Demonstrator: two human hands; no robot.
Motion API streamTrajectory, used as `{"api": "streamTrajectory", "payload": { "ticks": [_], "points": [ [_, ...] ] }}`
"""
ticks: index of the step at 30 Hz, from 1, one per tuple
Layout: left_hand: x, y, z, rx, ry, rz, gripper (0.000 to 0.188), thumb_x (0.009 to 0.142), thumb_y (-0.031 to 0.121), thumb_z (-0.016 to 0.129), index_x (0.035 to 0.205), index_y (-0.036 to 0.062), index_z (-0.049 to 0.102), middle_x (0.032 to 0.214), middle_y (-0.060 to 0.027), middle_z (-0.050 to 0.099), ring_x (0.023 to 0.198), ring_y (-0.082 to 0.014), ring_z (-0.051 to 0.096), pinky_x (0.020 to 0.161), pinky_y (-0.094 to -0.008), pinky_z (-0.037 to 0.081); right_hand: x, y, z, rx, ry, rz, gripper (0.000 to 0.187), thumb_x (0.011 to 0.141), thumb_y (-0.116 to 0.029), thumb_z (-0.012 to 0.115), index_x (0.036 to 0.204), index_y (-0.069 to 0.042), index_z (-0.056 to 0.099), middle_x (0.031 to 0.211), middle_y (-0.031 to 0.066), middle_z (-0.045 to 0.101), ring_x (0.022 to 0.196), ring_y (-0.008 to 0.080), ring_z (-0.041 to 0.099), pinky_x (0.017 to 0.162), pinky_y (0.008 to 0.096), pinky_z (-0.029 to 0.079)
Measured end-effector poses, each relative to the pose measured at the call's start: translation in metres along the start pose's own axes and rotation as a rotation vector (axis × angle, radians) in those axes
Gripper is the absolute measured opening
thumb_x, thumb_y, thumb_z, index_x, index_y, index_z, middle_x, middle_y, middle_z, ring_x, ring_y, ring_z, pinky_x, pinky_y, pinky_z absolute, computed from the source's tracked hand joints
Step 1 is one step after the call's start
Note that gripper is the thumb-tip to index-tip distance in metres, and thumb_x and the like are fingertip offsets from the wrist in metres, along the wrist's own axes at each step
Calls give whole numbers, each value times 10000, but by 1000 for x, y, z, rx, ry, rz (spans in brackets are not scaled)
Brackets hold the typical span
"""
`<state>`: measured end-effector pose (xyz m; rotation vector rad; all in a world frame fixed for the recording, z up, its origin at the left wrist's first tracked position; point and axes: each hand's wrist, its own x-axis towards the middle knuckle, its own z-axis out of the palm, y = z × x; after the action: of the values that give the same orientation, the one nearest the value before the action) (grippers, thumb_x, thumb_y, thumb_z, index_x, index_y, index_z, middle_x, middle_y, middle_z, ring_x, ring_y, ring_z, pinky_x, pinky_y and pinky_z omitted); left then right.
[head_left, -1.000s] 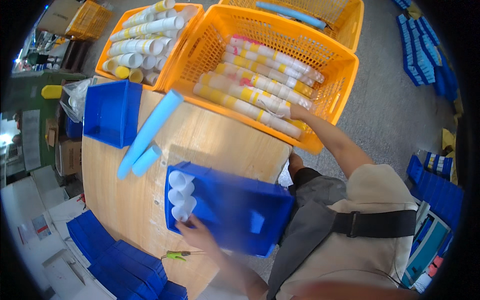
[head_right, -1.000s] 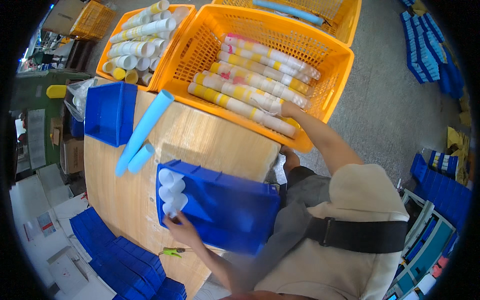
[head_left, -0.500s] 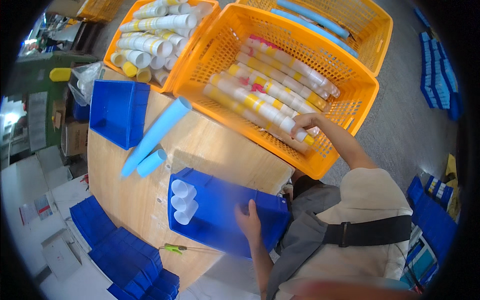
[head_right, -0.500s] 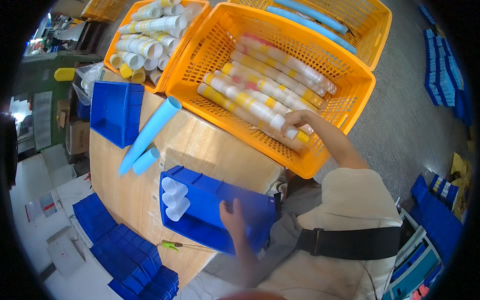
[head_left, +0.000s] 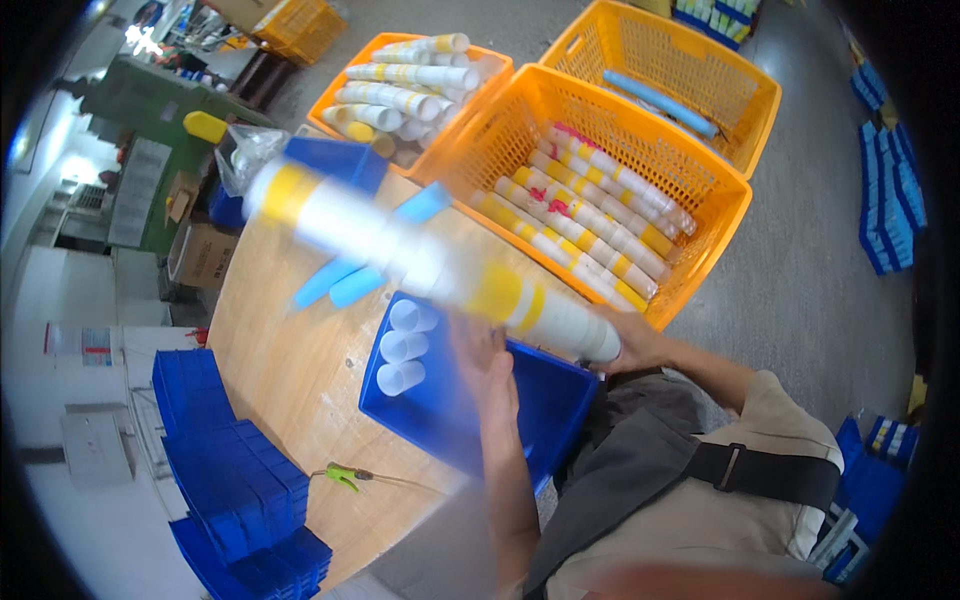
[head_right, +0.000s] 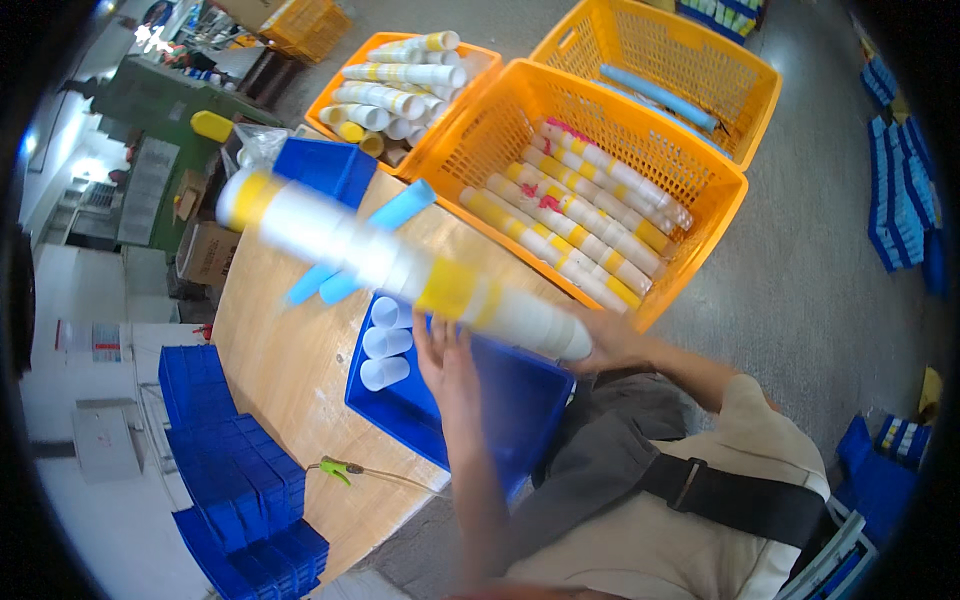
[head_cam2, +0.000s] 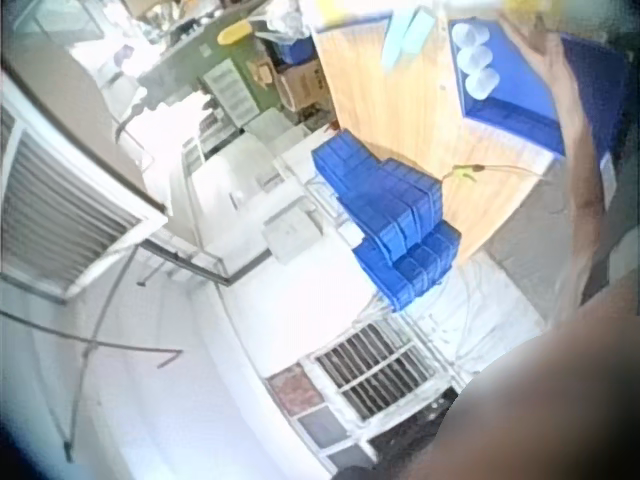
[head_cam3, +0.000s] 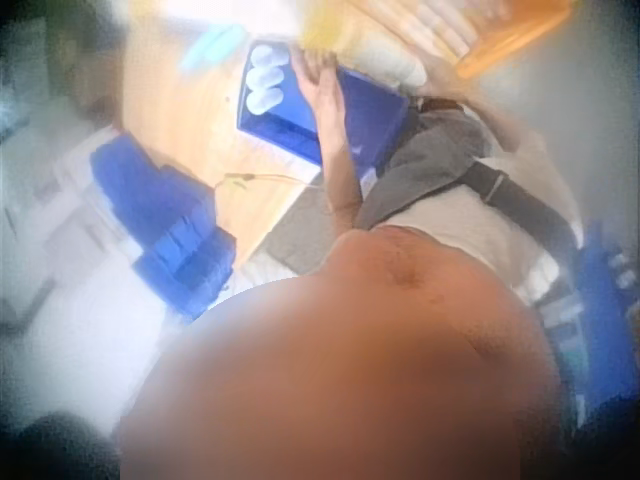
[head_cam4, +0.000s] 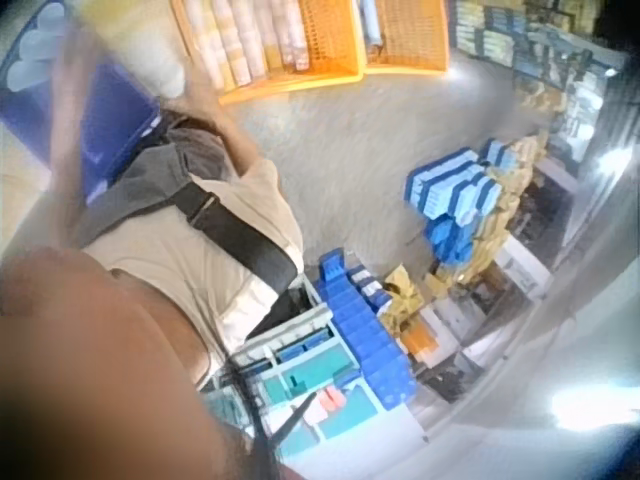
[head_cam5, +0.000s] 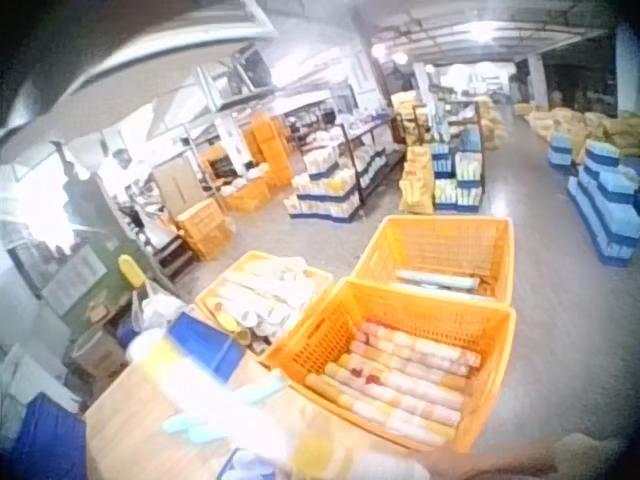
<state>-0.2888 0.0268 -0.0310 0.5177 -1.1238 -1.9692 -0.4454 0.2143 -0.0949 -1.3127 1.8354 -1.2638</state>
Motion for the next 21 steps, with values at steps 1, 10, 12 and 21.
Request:
{"api": "streamTrajectory", "payload": {
  "ticks": [1, 10, 12, 21],
  "points": [
    [-1, 5, 4, 156, 5, -49, 581, 952, 149, 681, 1439, -15, 412, 1325, -175, 566, 1196, -275, 582, 1034, -386, 461, 2, -20, 10, 47, -55, -85, 730, 728, -239, 836, 1371, -103, 519, 1244, 157, 635, 1146, 348, 628, 961, 401, 508],
    [-98, 72, -44, -283, -16, 346, 583, 1034, 446, 487, 1444, 34, 438, 1429, -205, 513, 1292, -335, 536, 1107, -493, 422, 25, -70, 128, 92, 104, -205, 601, 638, -106, 835, 1189, -116, 597, 1166, 114, 644, 1080, 342, 604, 963, 424, 446],
    [-117, 84, -73, -302, 36, 221, 618, 1013, 465, 523, 1448, 33, 439, 1465, -216, 471, 1319, -337, 514, 1142, -508, 381, 25, -67, 149, 79, 58, -287, 595, 651, -103, 821, 1201, -126, 594, 1165, 103, 640, 1118, 322, 587, 1015, 428, 407],
    [-152, 112, -98, -248, 312, -773, 482, 1018, 352, 516, 1306, -34, 532, 1058, -204, 697, 901, -274, 713, 818, -376, 610, 67, -76, 224, 902, 20, 218, 354, 903, -196, 697, 1216, -50, 619, 1268, 146, 607, 1199, 246, 570, 1014, 393, 480]
  ]
}}
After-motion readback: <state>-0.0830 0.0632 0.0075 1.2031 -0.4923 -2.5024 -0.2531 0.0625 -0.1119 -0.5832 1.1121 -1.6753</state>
